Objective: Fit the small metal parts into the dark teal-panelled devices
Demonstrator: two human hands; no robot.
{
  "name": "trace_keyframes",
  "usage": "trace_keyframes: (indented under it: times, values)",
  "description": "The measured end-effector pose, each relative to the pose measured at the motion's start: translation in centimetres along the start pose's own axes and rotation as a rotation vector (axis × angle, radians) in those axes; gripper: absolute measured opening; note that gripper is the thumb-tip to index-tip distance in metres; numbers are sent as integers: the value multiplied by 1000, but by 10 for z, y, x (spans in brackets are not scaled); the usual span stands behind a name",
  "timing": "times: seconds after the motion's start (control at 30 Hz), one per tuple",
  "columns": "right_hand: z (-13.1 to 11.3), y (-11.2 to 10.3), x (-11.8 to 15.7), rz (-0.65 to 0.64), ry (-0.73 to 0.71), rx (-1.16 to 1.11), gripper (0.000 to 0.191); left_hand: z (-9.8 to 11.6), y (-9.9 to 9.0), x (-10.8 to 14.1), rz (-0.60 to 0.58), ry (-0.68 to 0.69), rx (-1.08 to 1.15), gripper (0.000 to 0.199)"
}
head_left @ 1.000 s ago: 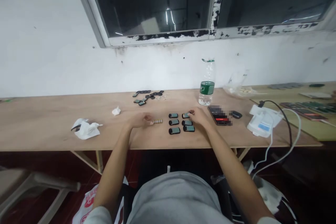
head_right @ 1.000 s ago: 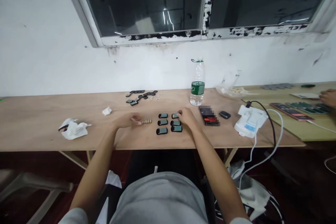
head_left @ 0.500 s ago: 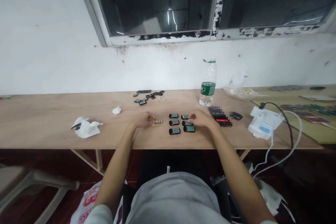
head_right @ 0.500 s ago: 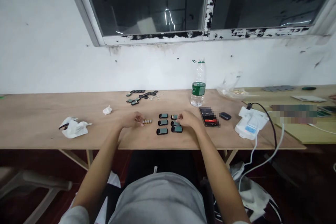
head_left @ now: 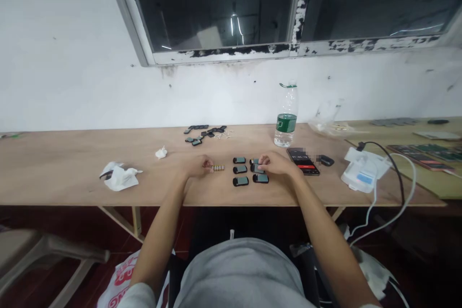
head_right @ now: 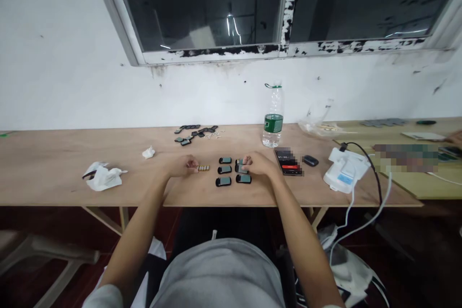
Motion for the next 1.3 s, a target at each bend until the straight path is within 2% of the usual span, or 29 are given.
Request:
trace_keyframes:
  times: [0.13,0.27,0.37,0.43,0.57,0.77,1.13,1.23,1.3]
  values:
    - [-18,-12,5,103,-37,-128,13,14,-12,5,93,21,38,30]
    - [-37,-17,9,151,-69,-252,16,54,-25,17,194,157,179,33]
    - [-46,-15,10,166,-95,-318,19,92,-21,28,151,244,312,33]
    - [-50,-12,10,160,-101,-346,21,114,-18,33,164,272,351,34]
    - [-56,-9,13,131,-105,-381,24,140,-11,38,214,338,367,30]
    - [-68,-10,18,101,-99,-412,24,143,-9,35,325,328,292,25]
    - [-65,-4,15,92,-48,-454,19,147,-4,37,368,293,243,25]
    - [-64,-1,16,82,-27,-483,20,142,-4,35,410,254,324,22]
    - [-65,1,16,66,-21,-517,20,137,0,31,385,219,472,23]
Point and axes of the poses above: each hand's wrist, its own x-axis away from the middle knuckle, its own y-axis out of the palm, z = x × y, the point moved 7 cm from there along -x, towards the middle knuckle, and after that the axes turned 5 degrees about z, right-handed, at the moved point
